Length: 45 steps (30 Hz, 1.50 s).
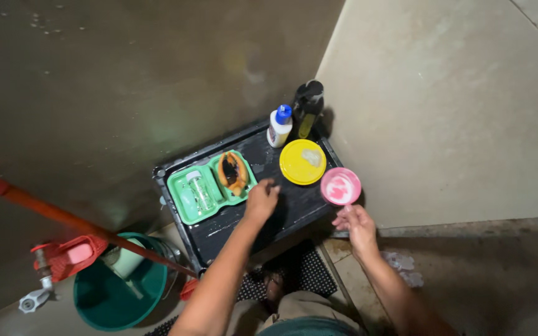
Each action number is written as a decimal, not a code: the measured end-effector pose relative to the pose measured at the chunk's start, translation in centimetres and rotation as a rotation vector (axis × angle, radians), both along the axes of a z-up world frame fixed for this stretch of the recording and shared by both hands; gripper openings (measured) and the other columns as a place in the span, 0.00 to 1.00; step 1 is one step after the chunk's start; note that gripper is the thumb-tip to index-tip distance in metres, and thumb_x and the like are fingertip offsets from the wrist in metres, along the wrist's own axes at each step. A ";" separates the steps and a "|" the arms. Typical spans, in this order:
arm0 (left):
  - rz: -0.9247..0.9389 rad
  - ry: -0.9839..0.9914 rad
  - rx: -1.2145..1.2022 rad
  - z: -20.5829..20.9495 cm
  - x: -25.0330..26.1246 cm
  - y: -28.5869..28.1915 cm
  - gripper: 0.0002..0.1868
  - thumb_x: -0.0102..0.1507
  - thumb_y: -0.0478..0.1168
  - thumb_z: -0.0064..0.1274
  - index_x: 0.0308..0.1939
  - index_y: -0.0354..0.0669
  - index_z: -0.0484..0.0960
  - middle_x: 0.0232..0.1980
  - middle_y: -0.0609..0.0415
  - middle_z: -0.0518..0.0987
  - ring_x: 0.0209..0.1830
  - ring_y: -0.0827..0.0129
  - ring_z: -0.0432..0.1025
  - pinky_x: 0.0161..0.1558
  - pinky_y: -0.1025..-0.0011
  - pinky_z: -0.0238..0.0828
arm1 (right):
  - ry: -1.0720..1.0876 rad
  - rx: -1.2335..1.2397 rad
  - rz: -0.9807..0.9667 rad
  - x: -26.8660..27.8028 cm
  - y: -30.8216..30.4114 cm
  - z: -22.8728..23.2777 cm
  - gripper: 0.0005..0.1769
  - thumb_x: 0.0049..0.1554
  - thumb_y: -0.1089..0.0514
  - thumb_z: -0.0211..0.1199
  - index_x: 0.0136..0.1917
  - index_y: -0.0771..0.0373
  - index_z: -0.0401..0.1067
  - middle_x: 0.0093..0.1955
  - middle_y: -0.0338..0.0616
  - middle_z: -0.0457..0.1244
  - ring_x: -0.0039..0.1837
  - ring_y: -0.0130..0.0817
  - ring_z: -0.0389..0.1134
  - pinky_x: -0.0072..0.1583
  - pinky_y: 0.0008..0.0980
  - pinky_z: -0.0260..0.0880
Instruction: The person washes a green plastic tray with a sponge and water, then uses a red squeegee to push water across the tiled floor toward a drain. The person handles a green scoop, a pink cup, and a yellow lid while rinsing the tray.
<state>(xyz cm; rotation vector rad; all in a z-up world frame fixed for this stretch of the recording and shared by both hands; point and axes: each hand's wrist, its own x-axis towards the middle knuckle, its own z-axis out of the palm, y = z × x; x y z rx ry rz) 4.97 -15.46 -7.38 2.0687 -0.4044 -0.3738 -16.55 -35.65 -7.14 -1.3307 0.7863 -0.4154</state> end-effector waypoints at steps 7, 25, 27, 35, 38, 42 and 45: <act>0.275 0.522 -0.141 -1.6 1.2 -8.4 0.14 0.65 0.36 0.53 0.51 0.37 0.67 0.32 0.45 0.82 0.23 0.62 0.79 0.23 0.66 0.75 | 0.129 0.062 -0.043 1.2 -2.9 -6.2 0.17 0.64 0.47 0.55 0.47 0.65 0.70 0.40 0.46 0.66 0.36 0.34 0.70 0.39 0.31 0.70; 0.120 0.209 -0.438 -6.3 1.8 -4.4 0.30 0.60 0.35 0.60 0.63 0.29 0.67 0.49 0.48 0.80 0.45 0.67 0.77 0.50 0.70 0.76 | 0.496 -0.598 0.239 3.8 -6.1 -1.9 0.19 0.57 0.50 0.67 0.55 0.66 0.73 0.37 0.44 0.68 0.39 0.41 0.70 0.43 0.41 0.70; 0.117 0.175 -0.369 -4.1 1.5 -2.5 0.28 0.60 0.36 0.60 0.62 0.31 0.70 0.50 0.47 0.80 0.46 0.65 0.77 0.50 0.68 0.76 | 0.651 -1.005 0.226 3.0 -4.6 2.5 0.26 0.52 0.54 0.70 0.61 0.67 0.71 0.39 0.55 0.68 0.45 0.55 0.70 0.48 0.51 0.69; 0.441 0.073 -0.022 5.0 -1.6 11.9 0.19 0.68 0.39 0.47 0.62 0.40 0.75 0.53 0.45 0.81 0.51 0.55 0.77 0.57 0.60 0.71 | 0.190 -0.839 0.342 13.0 -0.9 10.1 0.20 0.54 0.53 0.65 0.59 0.63 0.74 0.53 0.56 0.68 0.54 0.51 0.72 0.58 0.43 0.73; 0.577 -0.102 0.111 5.3 -1.0 15.7 0.25 0.62 0.36 0.52 0.62 0.31 0.72 0.60 0.35 0.73 0.54 0.44 0.72 0.59 0.55 0.68 | 0.261 -1.020 0.335 17.2 -1.6 8.1 0.21 0.54 0.54 0.69 0.59 0.66 0.75 0.55 0.61 0.68 0.58 0.59 0.69 0.62 0.47 0.68; 0.567 -0.082 0.319 3.3 0.4 17.9 0.25 0.60 0.38 0.56 0.59 0.29 0.73 0.59 0.29 0.70 0.59 0.37 0.68 0.62 0.51 0.64 | 0.467 -1.049 0.390 21.0 -3.5 4.9 0.30 0.55 0.48 0.69 0.64 0.70 0.72 0.58 0.66 0.66 0.61 0.61 0.67 0.62 0.49 0.67; 0.529 0.017 0.375 1.7 1.5 18.2 0.22 0.62 0.39 0.53 0.58 0.31 0.74 0.58 0.30 0.71 0.59 0.37 0.68 0.62 0.51 0.65 | 0.654 -0.907 0.515 22.5 -3.9 3.7 0.30 0.57 0.42 0.66 0.64 0.65 0.73 0.61 0.62 0.67 0.64 0.57 0.68 0.65 0.47 0.66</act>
